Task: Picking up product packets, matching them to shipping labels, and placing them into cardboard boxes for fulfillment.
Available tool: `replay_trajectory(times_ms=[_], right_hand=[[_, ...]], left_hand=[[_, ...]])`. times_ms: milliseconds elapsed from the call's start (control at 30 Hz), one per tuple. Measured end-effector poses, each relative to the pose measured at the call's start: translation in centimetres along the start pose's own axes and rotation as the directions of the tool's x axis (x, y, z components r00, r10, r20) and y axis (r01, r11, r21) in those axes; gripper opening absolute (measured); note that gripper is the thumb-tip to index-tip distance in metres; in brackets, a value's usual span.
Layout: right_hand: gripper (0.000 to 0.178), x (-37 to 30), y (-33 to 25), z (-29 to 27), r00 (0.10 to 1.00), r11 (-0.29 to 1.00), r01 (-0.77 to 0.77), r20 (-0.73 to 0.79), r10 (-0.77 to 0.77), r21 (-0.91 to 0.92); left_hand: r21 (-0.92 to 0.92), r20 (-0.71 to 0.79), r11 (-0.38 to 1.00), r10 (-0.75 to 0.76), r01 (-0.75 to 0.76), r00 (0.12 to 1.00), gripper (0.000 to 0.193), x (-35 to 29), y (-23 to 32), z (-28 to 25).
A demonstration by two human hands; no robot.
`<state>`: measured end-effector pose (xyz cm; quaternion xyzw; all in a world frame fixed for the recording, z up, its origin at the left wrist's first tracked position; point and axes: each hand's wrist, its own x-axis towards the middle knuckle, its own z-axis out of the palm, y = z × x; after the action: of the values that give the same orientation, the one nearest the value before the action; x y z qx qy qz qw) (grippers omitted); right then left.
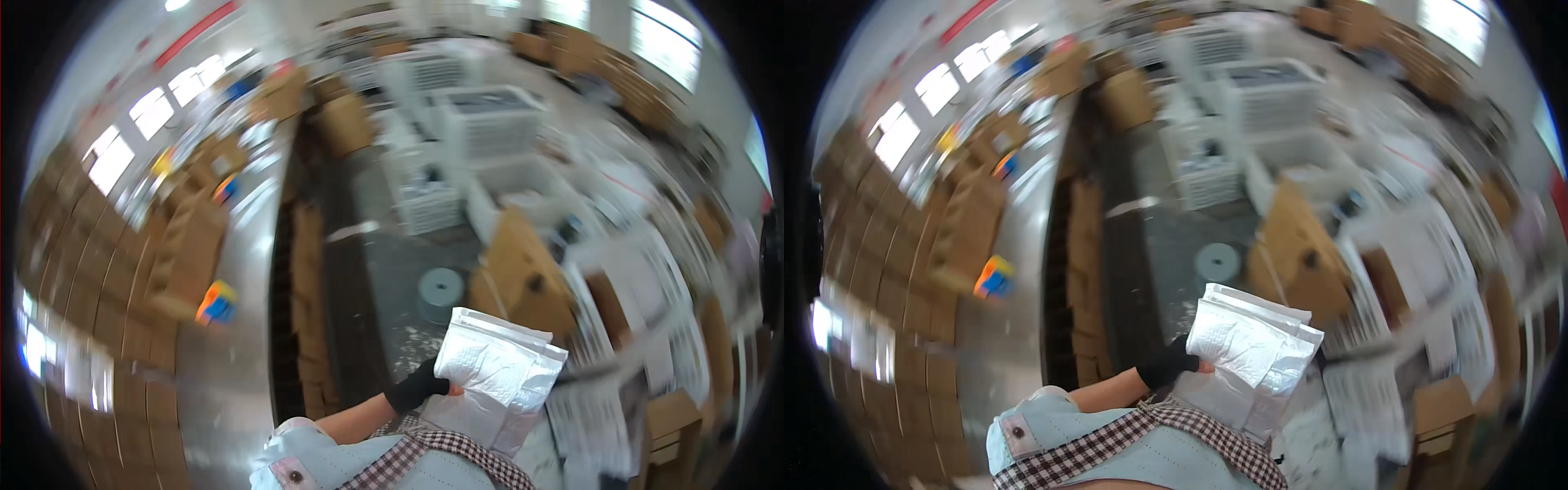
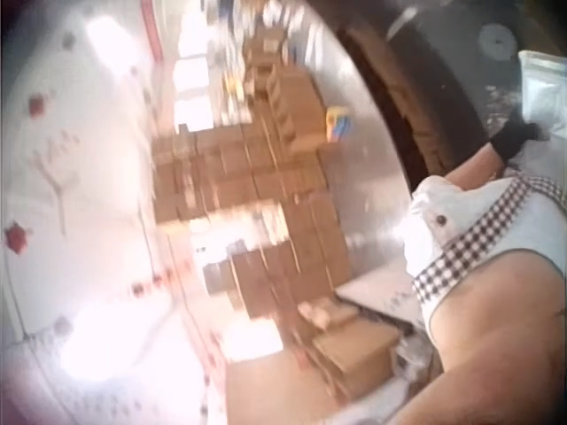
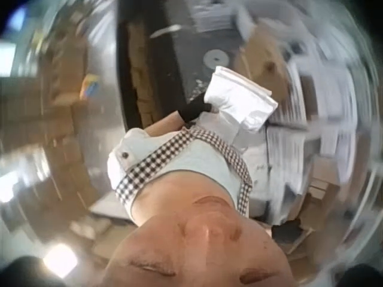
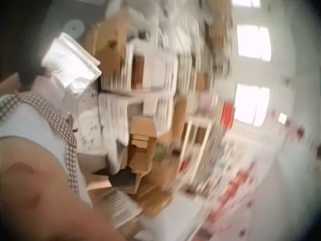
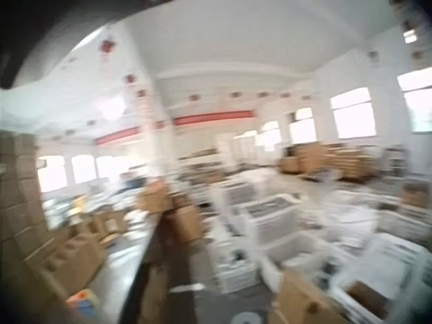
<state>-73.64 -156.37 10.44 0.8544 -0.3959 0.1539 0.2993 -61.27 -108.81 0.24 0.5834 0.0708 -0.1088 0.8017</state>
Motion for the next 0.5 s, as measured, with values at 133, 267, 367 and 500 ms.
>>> replay_trajectory(times_ms=[133,267,367,500], right_hand=[[0.033,6.9,-17.1,1.8,0.653,0.635,0.703,-0.645,-0.397,0.321],[0.032,13.5,-38.9,-3.3,0.680,0.313,0.652,-0.351,-0.644,0.690],[0.038,13.6,-57.3,-9.9,0.568,0.051,0.804,-0.740,-0.360,0.593],[0.037,3.8,-79.8,-26.8,0.275,-0.260,0.874,-0.860,-0.430,0.409]], left_hand=[[-0.048,-0.352,0.999,-0.010,-0.007,0.936,0.065,-4.5,-0.5,-11.4],[-0.225,-0.730,0.917,0.067,-0.331,0.680,0.064,-4.3,2.5,-16.5],[-0.305,-0.831,0.861,-0.031,-0.407,0.556,0.058,-4.7,2.9,-19.5],[-0.096,-0.987,0.761,0.009,-0.642,0.159,0.059,-4.3,6.0,-21.3]])
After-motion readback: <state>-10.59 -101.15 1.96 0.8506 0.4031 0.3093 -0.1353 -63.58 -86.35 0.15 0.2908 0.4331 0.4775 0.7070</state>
